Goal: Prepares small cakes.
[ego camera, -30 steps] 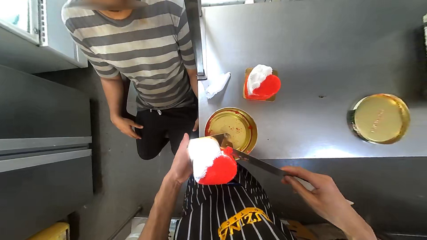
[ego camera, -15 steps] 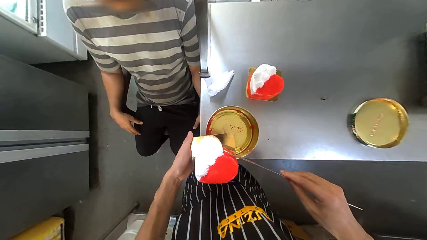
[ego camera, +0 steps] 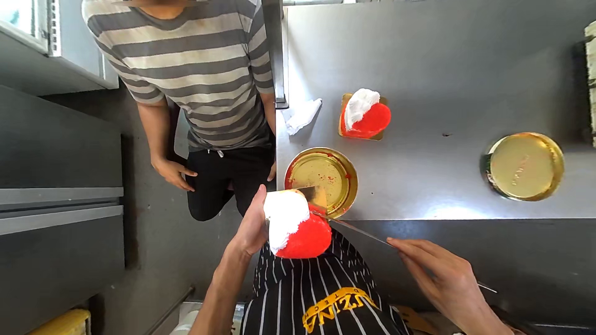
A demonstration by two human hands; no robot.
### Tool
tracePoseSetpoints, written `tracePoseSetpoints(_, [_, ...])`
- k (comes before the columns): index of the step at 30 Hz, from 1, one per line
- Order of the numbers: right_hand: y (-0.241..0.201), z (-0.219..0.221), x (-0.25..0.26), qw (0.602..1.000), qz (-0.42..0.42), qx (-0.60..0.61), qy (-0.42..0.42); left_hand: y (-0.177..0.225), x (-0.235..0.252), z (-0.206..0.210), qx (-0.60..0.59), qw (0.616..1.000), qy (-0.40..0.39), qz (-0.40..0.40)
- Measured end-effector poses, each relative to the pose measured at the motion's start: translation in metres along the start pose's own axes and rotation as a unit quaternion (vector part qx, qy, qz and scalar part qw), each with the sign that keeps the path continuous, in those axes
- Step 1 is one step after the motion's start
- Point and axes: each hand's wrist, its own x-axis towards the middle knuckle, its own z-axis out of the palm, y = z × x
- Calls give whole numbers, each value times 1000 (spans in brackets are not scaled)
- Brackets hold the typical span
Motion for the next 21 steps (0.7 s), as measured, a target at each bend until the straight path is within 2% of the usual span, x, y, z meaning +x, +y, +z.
tracePoseSetpoints(12, [-7, -8, -3, 1000, -12, 3, 16, 0, -4, 1, 0, 1000, 23, 9])
tracePoseSetpoints(21, [-8, -5, -6, 997, -33, -54, 48, 1, -2, 6, -7, 1000, 24, 8])
